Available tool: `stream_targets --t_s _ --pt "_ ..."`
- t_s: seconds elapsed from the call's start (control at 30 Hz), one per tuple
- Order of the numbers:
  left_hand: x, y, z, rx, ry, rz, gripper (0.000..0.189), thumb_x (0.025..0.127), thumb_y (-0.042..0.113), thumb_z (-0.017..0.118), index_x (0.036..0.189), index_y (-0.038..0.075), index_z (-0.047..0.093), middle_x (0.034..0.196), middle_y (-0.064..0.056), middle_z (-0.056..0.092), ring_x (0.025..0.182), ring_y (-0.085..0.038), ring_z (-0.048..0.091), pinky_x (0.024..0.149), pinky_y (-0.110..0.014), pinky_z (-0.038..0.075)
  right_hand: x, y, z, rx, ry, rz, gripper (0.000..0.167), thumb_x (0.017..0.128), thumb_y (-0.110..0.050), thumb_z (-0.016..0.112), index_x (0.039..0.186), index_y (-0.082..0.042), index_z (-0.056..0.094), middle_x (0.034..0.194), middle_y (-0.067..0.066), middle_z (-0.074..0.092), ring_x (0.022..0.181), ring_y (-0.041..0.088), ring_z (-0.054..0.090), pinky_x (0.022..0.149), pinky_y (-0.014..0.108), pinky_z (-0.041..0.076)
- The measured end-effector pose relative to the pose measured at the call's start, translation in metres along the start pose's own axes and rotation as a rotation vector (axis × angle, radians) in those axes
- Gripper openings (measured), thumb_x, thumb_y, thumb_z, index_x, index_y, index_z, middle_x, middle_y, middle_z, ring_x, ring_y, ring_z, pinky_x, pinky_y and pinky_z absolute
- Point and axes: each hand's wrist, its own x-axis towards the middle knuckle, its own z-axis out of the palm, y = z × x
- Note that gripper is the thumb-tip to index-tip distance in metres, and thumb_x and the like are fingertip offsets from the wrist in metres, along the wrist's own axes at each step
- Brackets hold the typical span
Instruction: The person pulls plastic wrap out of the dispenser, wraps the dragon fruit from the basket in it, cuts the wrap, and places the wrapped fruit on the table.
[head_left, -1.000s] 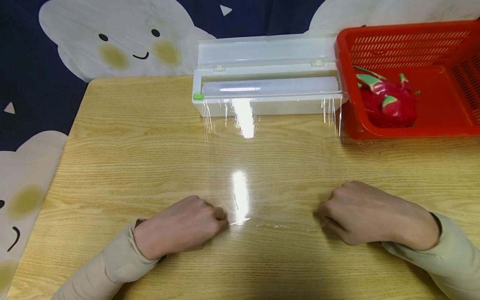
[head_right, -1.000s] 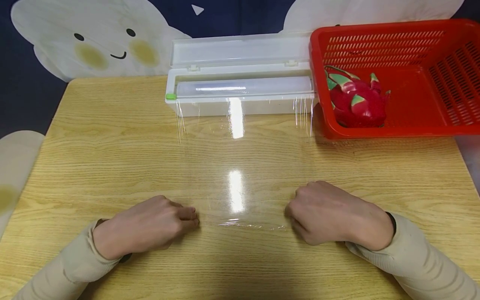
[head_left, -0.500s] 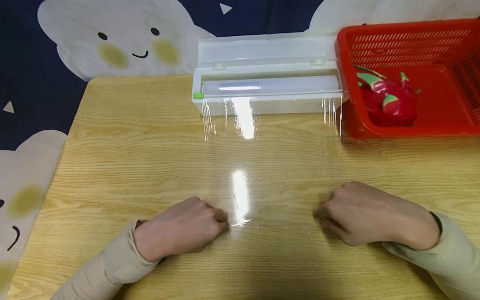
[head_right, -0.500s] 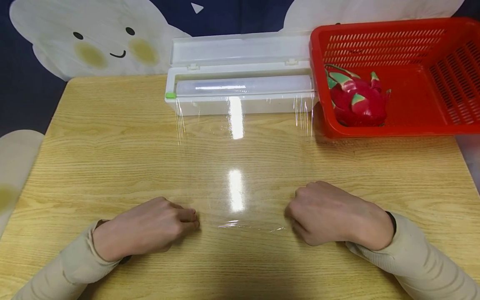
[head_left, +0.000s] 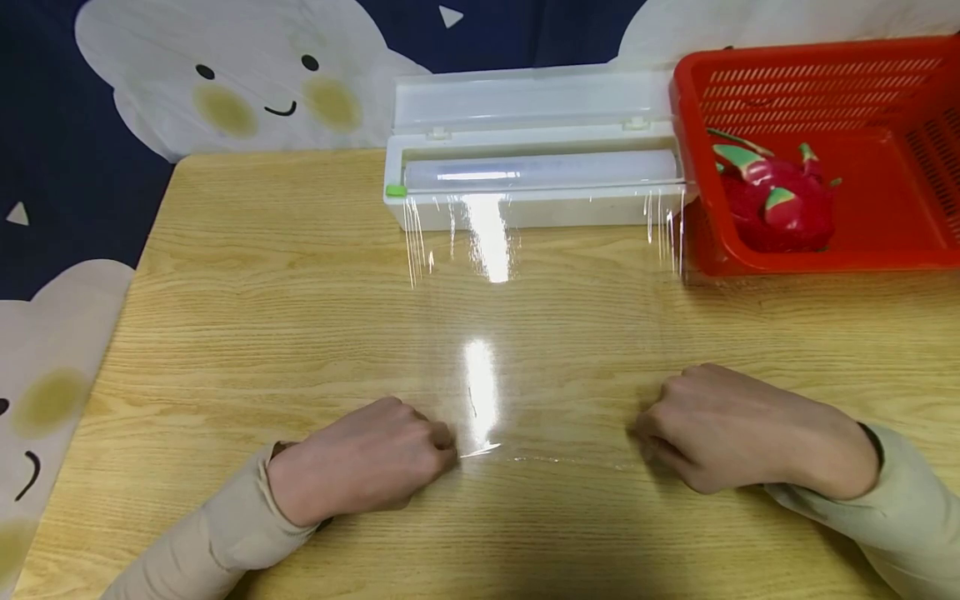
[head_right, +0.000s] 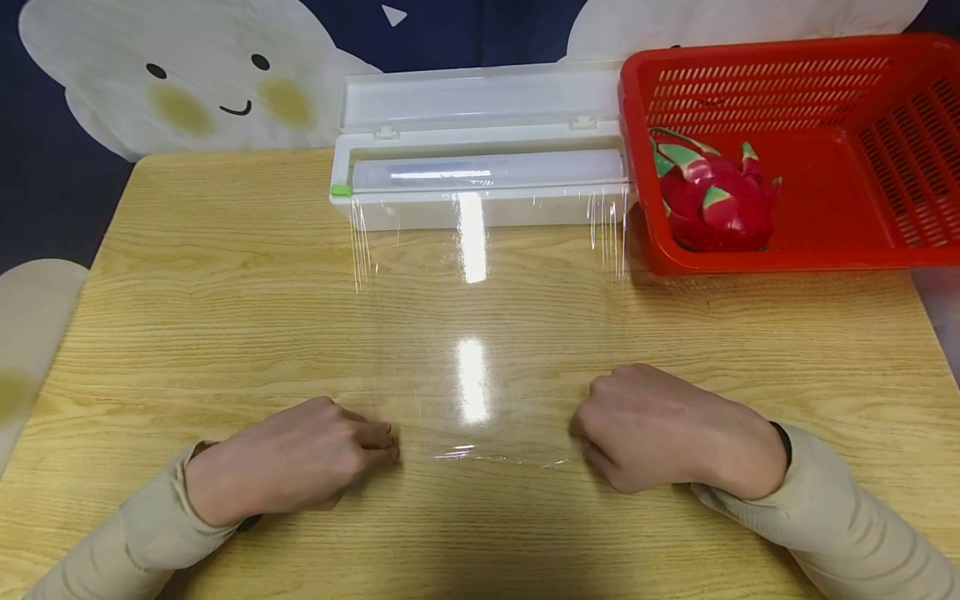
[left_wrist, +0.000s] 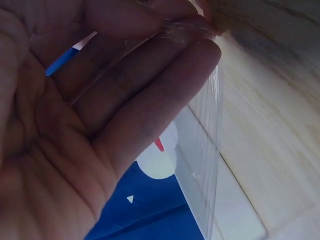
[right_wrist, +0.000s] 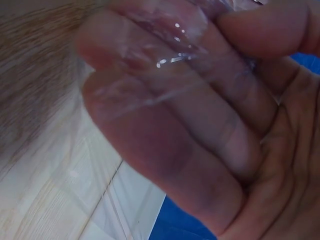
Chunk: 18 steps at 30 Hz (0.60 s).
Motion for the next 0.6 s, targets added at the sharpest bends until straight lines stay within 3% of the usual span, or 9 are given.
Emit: stream_targets --t_s 0.23,0.6 --pt "0.0000 0.0017 -0.0009 -0.001 -0.009 0.007 0.027 0.076 -0.002 0.069 0.067 0.022 0.060 0.065 0.012 0.054 0.048 -0.002 0.044 0.042 -0.021 0.040 0.0009 -0.0003 0.0016 0.017 -0.011 -0.005 0.042 0.085 -0.013 0.074 0.063 -0.032 0.045 0.059 -0.022 0.026 0.055 -0.005 0.022 0.047 0.017 0.024" --pt "-0.0002 0.0006 -0.0008 0.018 -0.017 -0.027 0.025 0.082 -0.001 0.071 0.071 0.020 0.064 0.068 0.012 0.059 0.055 -0.004 0.055 0.048 -0.022 0.049 0.0008 0.0002 0.0006 -0.008 -0.009 0.000 0.041 0.086 -0.014 0.073 0.064 -0.033 0.045 0.059 -0.021 0.028 0.054 -0.005 0.024 0.046 0.017 0.023"
